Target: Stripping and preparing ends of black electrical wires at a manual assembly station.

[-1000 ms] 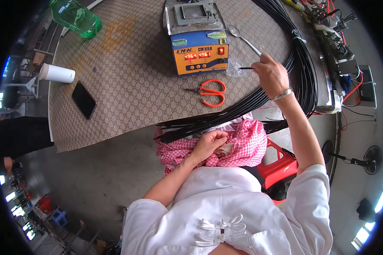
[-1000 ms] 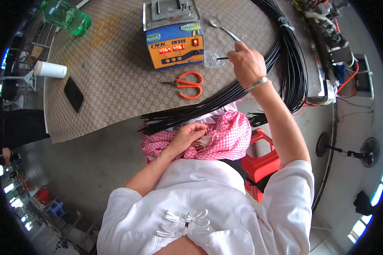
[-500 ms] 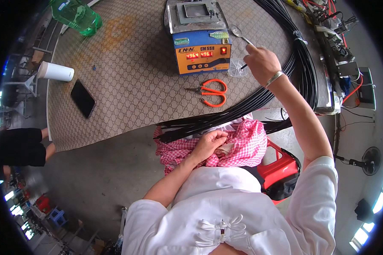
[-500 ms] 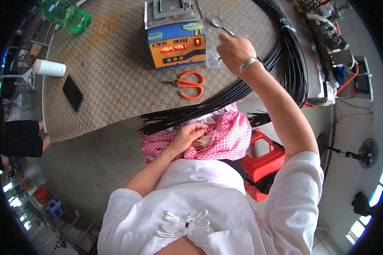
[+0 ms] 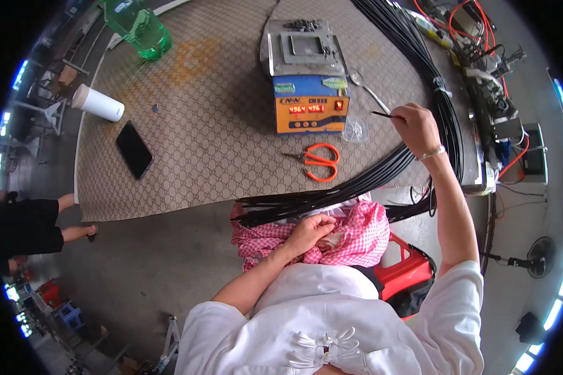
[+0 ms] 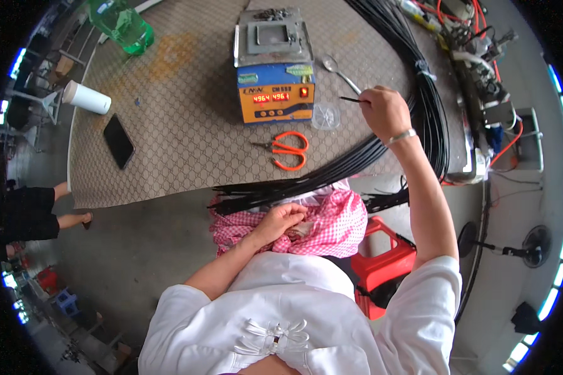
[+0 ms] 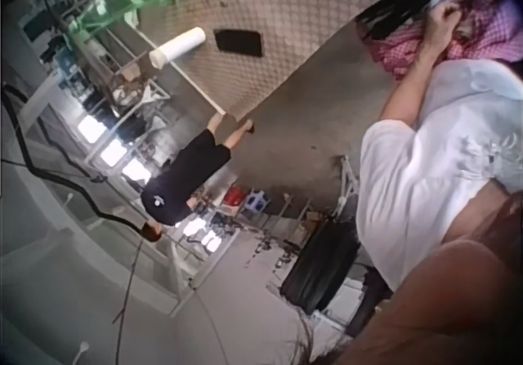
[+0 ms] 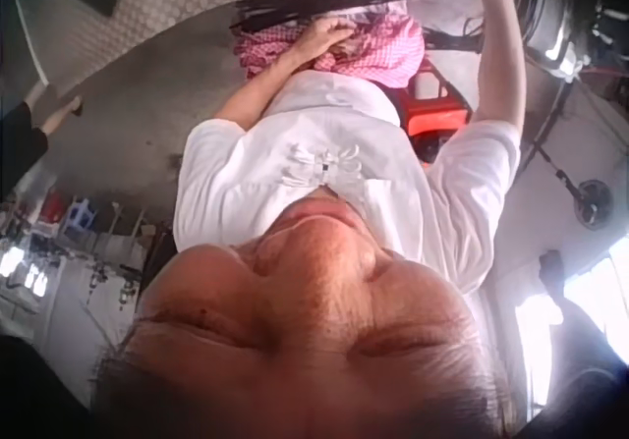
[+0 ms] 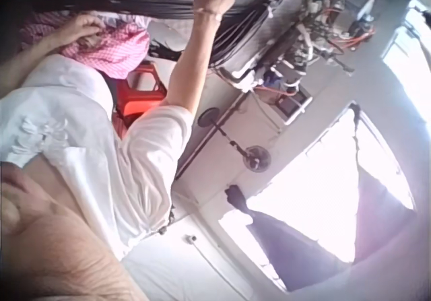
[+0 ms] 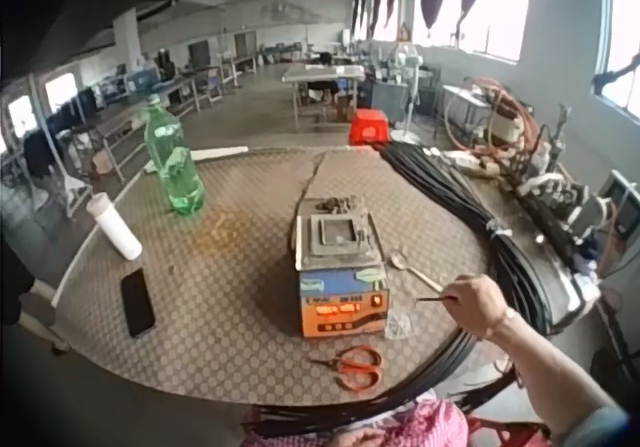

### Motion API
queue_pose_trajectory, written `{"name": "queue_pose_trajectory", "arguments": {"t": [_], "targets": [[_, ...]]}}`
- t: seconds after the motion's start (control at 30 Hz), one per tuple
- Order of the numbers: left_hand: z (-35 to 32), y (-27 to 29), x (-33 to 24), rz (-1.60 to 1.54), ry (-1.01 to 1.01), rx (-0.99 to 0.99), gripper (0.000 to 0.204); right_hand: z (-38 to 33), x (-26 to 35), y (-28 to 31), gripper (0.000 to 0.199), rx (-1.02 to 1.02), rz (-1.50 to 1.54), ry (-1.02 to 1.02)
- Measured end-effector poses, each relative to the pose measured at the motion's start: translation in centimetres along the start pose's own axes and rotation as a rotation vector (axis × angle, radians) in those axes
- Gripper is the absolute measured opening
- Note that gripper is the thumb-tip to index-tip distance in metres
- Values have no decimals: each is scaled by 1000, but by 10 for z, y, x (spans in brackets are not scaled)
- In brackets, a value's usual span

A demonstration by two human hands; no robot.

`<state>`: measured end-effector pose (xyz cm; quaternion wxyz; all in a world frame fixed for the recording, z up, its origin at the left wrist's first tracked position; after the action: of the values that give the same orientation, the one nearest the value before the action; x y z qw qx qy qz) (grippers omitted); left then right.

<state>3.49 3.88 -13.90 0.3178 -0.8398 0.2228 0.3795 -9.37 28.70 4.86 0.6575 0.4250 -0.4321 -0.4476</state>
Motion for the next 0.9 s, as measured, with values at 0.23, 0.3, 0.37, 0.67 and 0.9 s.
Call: {"name": "queue_pose_trajectory", "arguments": {"t": [0.23, 0.3, 0.37, 0.67, 0.9], "targets": [[0, 0, 2, 62, -88, -4, 21, 68, 34, 31, 11, -265, 123, 116], [1, 1, 6, 51, -57, 3, 21, 91, 45, 26, 11, -268, 49, 164], [1, 1, 4, 28, -57, 9, 21, 111, 54, 20, 11, -244, -66, 231], [2, 7, 11, -44, -76, 19, 21, 151, 67, -9, 13, -32, -232, 173], [3, 9, 10, -53, -82, 3, 20, 158, 68, -21, 12, -9, -268, 163]]}}
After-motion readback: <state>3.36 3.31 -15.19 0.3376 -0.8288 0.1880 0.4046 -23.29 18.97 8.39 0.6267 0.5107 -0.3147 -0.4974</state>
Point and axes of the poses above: each hand's wrist, its own z-axis towards the middle knuckle, its own y-axis out of the back of the hand, x = y × z, the point moved 3 cm from there along z, towards the middle knuckle, and after that the axes turned 8 degrees about y, right-handed, at the moved point
